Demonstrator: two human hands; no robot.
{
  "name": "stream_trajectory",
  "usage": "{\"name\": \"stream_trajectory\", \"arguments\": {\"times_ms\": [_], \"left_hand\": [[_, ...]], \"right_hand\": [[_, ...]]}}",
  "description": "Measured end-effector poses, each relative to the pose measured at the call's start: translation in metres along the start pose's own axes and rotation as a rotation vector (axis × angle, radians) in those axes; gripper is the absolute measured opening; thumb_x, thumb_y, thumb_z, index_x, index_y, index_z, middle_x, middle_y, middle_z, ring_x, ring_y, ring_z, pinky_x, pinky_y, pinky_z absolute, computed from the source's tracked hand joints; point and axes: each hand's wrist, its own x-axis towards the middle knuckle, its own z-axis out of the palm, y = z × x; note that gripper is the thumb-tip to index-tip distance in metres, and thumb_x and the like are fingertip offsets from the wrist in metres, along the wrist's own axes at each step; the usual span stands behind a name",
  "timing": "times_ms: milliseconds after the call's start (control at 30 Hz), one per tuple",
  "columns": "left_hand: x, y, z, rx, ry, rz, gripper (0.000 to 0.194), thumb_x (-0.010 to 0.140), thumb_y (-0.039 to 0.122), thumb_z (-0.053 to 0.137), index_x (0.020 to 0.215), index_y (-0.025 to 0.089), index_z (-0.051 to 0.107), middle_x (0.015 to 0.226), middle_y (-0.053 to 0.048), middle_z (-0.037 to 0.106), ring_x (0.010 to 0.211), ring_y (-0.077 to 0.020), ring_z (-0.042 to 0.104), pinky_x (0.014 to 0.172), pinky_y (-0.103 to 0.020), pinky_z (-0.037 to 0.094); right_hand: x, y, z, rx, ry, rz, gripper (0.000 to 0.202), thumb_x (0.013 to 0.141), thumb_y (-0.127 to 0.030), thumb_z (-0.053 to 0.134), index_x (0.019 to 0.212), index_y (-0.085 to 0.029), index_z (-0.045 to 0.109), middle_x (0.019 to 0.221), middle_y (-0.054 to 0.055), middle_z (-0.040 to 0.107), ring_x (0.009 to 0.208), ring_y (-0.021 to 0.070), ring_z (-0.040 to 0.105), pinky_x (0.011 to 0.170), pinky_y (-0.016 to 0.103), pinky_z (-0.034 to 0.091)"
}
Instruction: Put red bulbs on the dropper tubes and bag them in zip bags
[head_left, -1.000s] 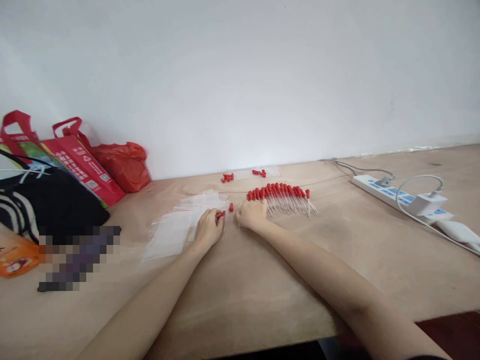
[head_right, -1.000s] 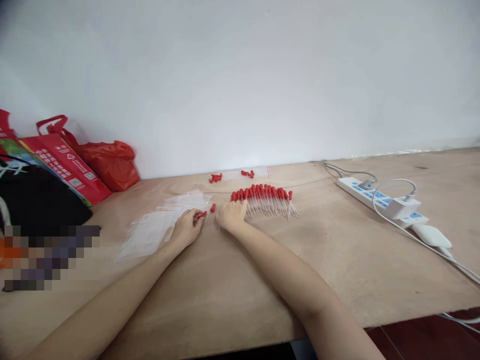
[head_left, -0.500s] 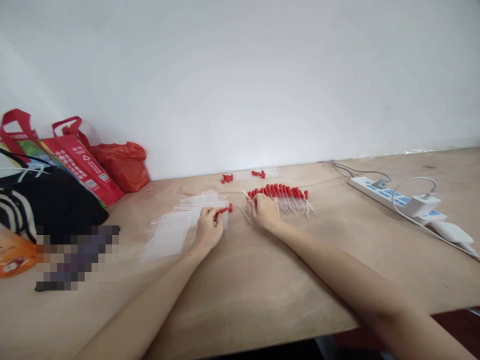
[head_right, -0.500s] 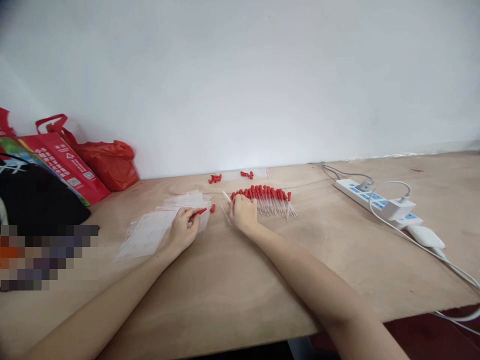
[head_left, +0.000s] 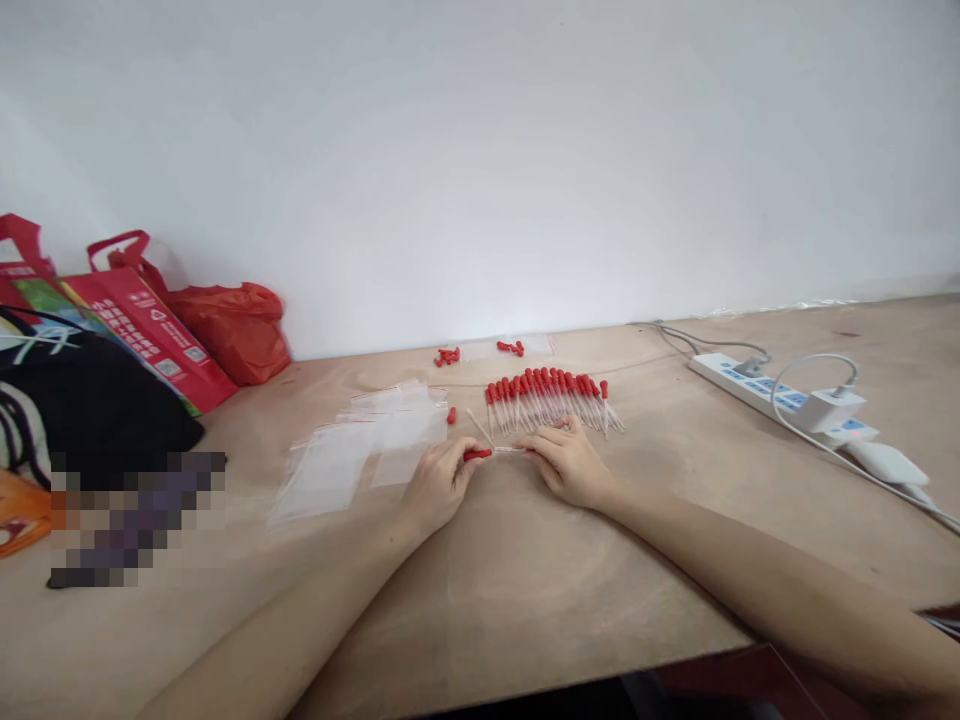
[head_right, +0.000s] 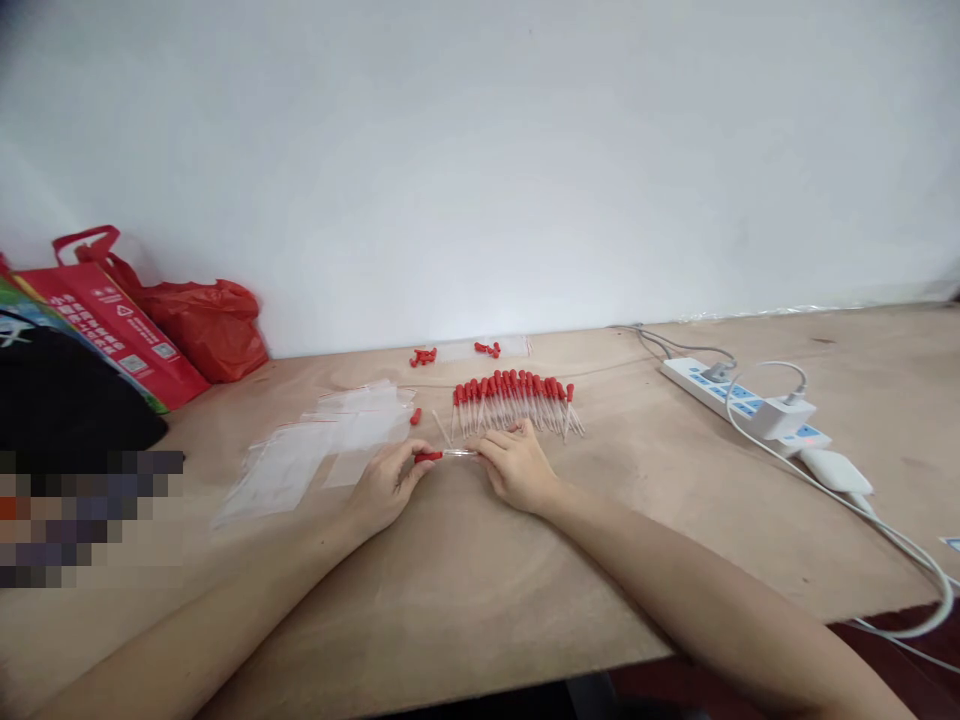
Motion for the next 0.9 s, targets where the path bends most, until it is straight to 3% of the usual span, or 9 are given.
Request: {"name": "stream_trajectory", "arguments": {"times_ms": [300,633,900], "left_hand": [[-0.001,-0.005,0.004,-0.006,-0.001,0.054,0.019,0.087,0.025,0.04,0.098,0.021,0.056,0.09,-0.002,0.065,0.084,-0.0159,0.058,0.078,-0.03,0.041],[0.001,0.005,0.002,-0.04,-0.038,0.082,0.022,0.086,0.03,0.039,0.082,0.019,0.059,0.074,-0.003,0.063,0.072,-0.0159,0.056,0.072,-0.03,0.04],[0.0,0.005,0.004,0.048,-0.066,0.052,0.023,0.086,0.027,0.038,0.081,0.02,0.06,0.076,-0.001,0.066,0.073,-0.0153,0.058,0.086,-0.037,0.028]], "right_hand": [[0.0,0.0,0.004,-0.029,-0.03,-0.035,0.021,0.084,-0.019,0.041,0.096,-0.018,0.058,0.077,0.002,0.061,0.071,0.0118,0.051,0.075,0.03,0.022],[0.003,0.01,0.007,-0.021,-0.044,-0.113,0.033,0.079,-0.007,0.039,0.095,-0.024,0.062,0.084,0.001,0.062,0.074,0.0112,0.052,0.079,0.033,0.02],[0.008,0.008,0.006,-0.12,-0.054,-0.15,0.032,0.078,-0.008,0.039,0.091,-0.024,0.064,0.079,0.002,0.061,0.07,0.0117,0.049,0.074,0.033,0.018]]}}
